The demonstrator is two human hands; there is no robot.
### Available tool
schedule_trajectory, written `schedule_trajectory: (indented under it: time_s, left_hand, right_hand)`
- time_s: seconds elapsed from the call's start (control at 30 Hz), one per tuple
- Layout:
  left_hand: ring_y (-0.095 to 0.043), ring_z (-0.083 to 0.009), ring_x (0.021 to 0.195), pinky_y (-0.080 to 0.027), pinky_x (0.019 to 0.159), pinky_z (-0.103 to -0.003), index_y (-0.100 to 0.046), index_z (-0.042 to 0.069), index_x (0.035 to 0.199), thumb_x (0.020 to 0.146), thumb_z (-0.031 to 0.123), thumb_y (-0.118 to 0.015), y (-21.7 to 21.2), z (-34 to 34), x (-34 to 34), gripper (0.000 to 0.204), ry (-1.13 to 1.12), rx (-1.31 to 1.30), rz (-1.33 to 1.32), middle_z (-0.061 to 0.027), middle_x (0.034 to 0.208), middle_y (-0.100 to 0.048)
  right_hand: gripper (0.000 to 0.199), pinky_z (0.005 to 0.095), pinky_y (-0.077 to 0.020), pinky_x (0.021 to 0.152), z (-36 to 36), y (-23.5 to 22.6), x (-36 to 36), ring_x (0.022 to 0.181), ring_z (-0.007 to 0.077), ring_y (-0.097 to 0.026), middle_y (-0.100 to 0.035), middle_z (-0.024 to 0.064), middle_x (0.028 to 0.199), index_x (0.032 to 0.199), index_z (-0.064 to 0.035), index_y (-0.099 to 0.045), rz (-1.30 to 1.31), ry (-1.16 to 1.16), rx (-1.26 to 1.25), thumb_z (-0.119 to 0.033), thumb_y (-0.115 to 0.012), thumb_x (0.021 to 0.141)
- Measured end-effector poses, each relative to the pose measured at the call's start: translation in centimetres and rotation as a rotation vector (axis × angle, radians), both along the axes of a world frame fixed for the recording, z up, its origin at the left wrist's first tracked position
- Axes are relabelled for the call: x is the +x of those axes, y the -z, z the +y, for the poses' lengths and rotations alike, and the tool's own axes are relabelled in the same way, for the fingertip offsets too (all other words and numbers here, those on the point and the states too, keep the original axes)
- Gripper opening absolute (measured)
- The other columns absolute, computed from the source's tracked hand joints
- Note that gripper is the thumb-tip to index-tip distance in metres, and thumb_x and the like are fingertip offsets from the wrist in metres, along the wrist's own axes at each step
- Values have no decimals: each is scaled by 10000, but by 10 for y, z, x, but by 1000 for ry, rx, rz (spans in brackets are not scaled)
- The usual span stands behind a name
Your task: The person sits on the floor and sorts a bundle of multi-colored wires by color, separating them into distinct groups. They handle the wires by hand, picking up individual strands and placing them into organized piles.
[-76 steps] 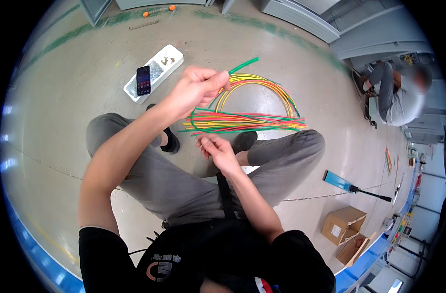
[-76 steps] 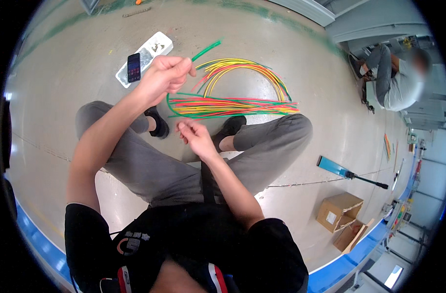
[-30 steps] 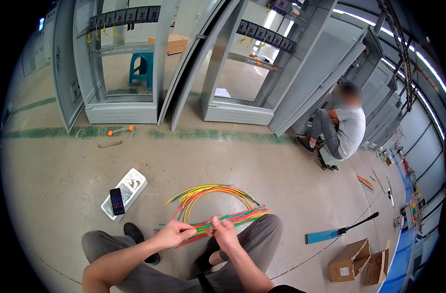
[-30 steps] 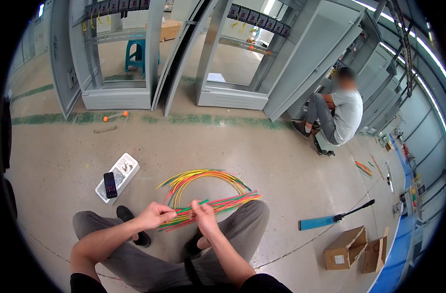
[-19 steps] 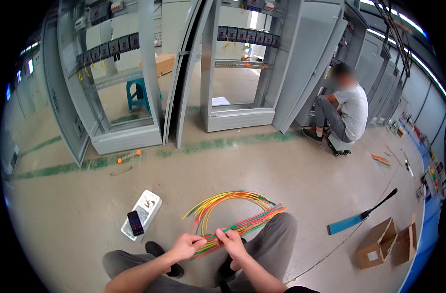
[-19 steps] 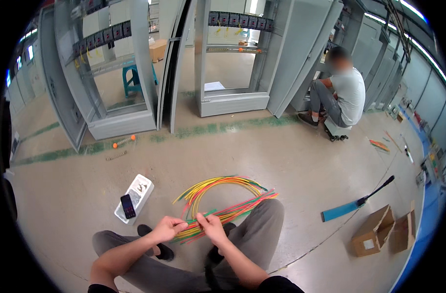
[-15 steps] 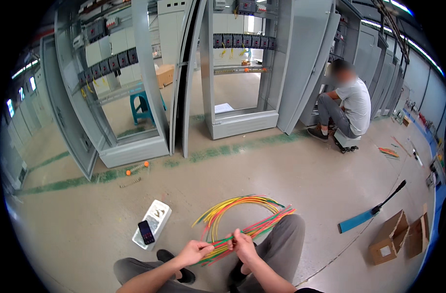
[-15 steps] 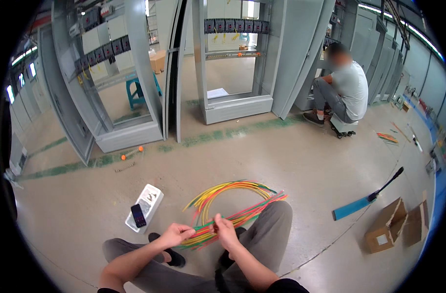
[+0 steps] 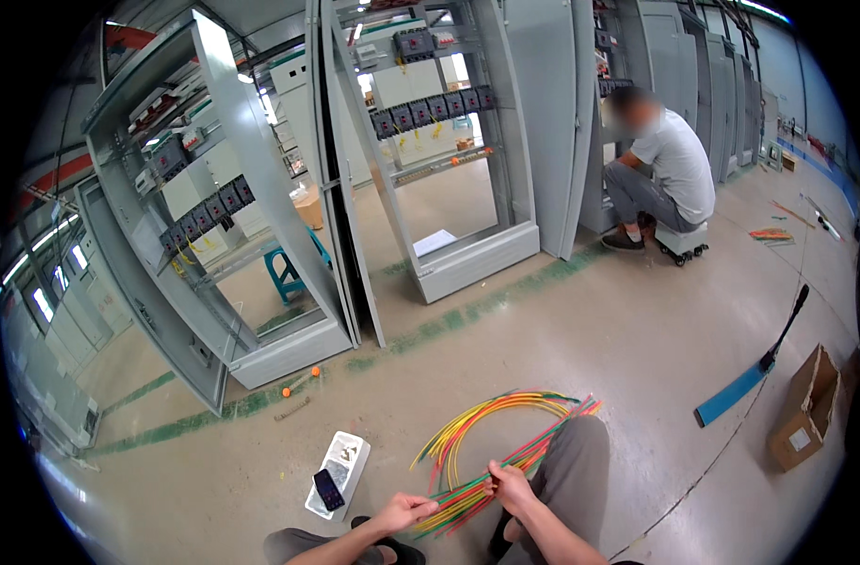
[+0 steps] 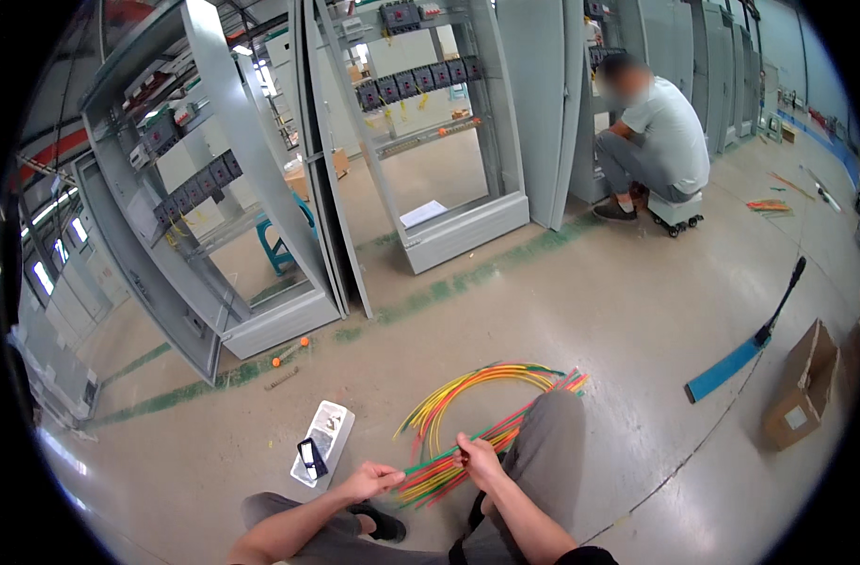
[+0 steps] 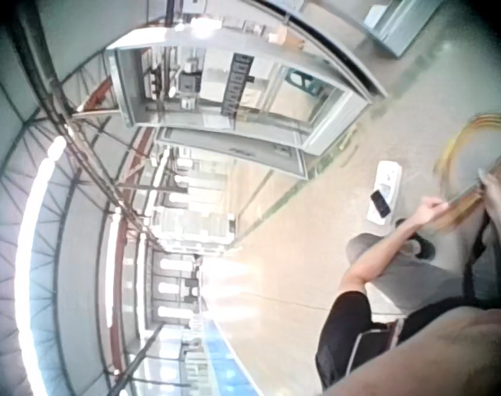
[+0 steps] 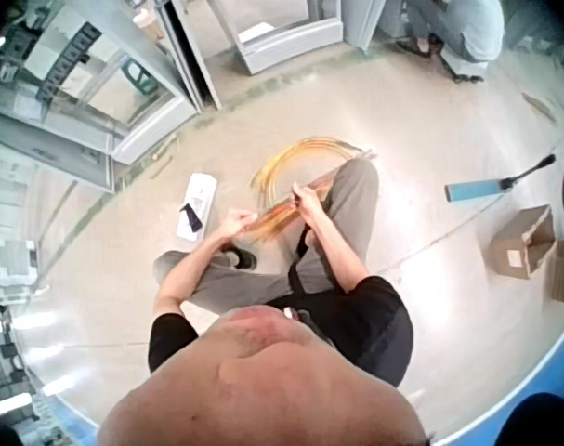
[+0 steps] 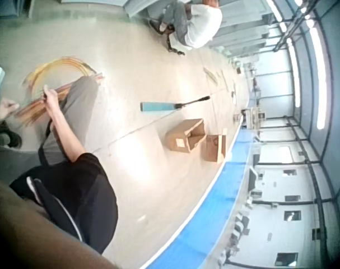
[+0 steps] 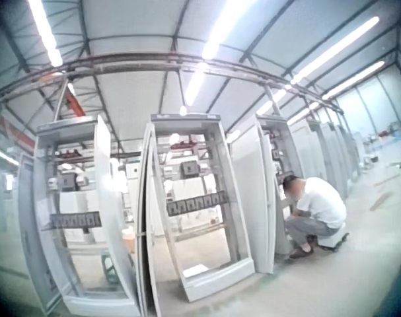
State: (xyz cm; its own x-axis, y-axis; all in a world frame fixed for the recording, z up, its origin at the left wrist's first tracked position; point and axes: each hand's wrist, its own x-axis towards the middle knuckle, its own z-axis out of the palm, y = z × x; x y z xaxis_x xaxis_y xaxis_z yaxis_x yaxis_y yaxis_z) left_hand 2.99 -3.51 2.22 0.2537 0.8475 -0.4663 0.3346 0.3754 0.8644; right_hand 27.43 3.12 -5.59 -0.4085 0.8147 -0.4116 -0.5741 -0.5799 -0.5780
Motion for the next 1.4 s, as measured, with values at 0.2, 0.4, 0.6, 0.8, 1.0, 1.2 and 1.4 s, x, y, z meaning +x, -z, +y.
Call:
schedule_trajectory:
  time_s: [0.2,0.4,0.6,0.8,1.0,1.2,1.4]
  left_hand:
    - [-527,-45,693,-444,607,-233,-691,5,981,929,270,-585,7,-5,6,290,-63,112,24,17,770,-646]
    - [-564,-92,678,-473,641,-277,-693,20,987,898,276,-625,5,6,9,280,-27,106,349,-26,751,-668]
    - [-585,-86,718,-488,677,-283,-694,29,998,892,262,-624,1,-1,-1,266,-44,222,181,-55,785,-693]
    - [-567,-72,651,-486,622,-264,-699,18,967,905,259,-607,-15,4,8,265,-25,186,76,-41,741,-683]
    - [-460,-48,573,-373,509,-232,-701,0,953,894,199,-626,0,6,-18,221,-68,286,61,28,657,-578]
    - [-386,-32,510,-294,450,-228,-712,-5,867,867,172,-627,-12,9,-23,196,-47,263,97,55,563,-485]
    - [-449,-74,522,-365,472,-277,-710,2,827,846,172,-651,8,10,-10,181,-45,413,388,20,533,-521]
  right_hand:
    - [270,242,-404,575,2,-24,9,604,102,-485,-544,8,677,892,8,-629,-181,21,355,-252,-573,937]
    - [211,221,-410,594,-1,-5,-11,631,62,-498,-581,-24,711,887,-9,-652,-572,137,580,-210,-599,922]
    - [317,250,-397,565,7,-14,-21,601,121,-485,-536,30,678,904,-26,-573,-222,-48,159,-328,-498,967]
    - [405,257,-408,581,6,-26,-28,612,131,-495,-540,37,683,891,-16,-568,-169,-213,188,-388,-439,984]
    - [412,247,-425,599,19,-26,-29,620,104,-493,-539,17,685,897,-23,-583,-220,-80,308,-404,-451,976]
    - [358,253,-425,568,32,-35,7,594,92,-482,-519,-8,661,884,-32,-591,-225,-1,318,-364,-489,970]
    - [357,237,-440,609,21,-23,2,645,74,-524,-574,-2,694,861,-9,-644,-804,96,712,-335,-529,949]
